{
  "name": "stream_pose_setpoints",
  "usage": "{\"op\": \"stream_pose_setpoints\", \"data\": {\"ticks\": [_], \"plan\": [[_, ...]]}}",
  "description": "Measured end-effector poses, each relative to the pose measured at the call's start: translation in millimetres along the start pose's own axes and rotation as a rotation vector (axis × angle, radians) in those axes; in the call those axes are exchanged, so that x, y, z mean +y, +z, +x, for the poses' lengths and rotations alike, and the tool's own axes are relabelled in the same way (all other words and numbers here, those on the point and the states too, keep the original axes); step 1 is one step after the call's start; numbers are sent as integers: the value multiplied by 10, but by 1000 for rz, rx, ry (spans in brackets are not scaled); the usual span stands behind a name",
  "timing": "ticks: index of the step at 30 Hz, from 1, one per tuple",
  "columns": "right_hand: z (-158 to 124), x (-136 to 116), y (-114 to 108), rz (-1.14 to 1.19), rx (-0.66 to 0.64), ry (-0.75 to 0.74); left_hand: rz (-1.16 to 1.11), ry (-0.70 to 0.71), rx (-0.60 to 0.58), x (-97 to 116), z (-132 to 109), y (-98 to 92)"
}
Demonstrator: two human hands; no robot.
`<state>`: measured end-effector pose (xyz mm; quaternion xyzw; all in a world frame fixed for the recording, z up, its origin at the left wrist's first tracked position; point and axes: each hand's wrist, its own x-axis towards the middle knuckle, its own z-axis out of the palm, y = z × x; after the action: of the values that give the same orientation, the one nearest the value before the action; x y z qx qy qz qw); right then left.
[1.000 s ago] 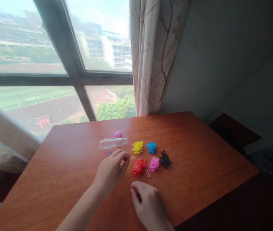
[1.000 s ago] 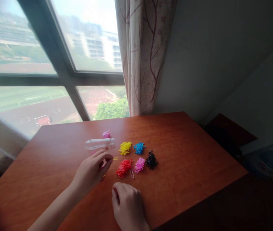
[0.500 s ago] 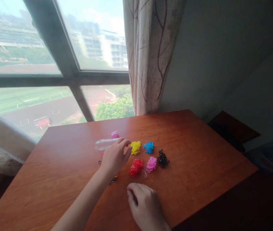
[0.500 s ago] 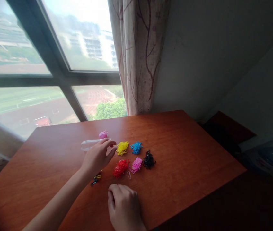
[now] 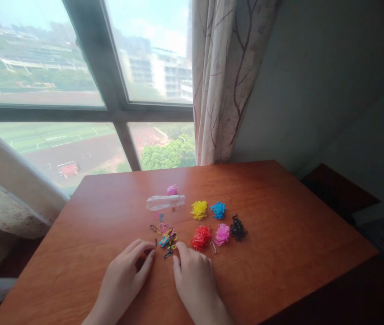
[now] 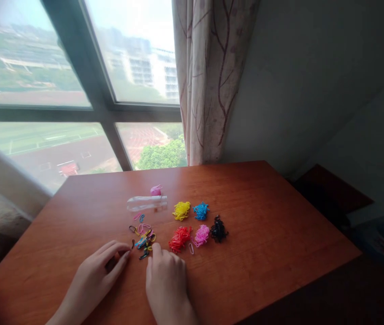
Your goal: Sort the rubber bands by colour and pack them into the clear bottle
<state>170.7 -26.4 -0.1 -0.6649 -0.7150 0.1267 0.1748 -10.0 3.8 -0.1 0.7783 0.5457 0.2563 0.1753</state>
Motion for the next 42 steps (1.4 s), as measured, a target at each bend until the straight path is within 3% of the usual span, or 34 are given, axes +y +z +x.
{"op": "stream_pose_setpoints", "data": {"ticks": [6, 17, 21, 27, 33, 38, 42], "plan": [[129, -101, 28, -48, -16, 12, 43, -48, -55, 26, 0, 25], [98, -17, -95, 197, 32, -36, 99, -59, -149, 59, -43, 8], [39, 103, -151, 290, 78, -26, 94, -55, -152, 47, -45, 20], [38, 478, -361, 264, 185, 26, 94, -39, -160, 34, -39, 32], [396, 697, -603, 55, 234, 61, 99, -38, -167, 22, -43, 27], [794, 655, -656, -149, 158, 124, 102, -44, -170, 12, -31, 31], [941, 580, -625, -201, 123, 171, 95, -37, -176, 11, -24, 36]]}}
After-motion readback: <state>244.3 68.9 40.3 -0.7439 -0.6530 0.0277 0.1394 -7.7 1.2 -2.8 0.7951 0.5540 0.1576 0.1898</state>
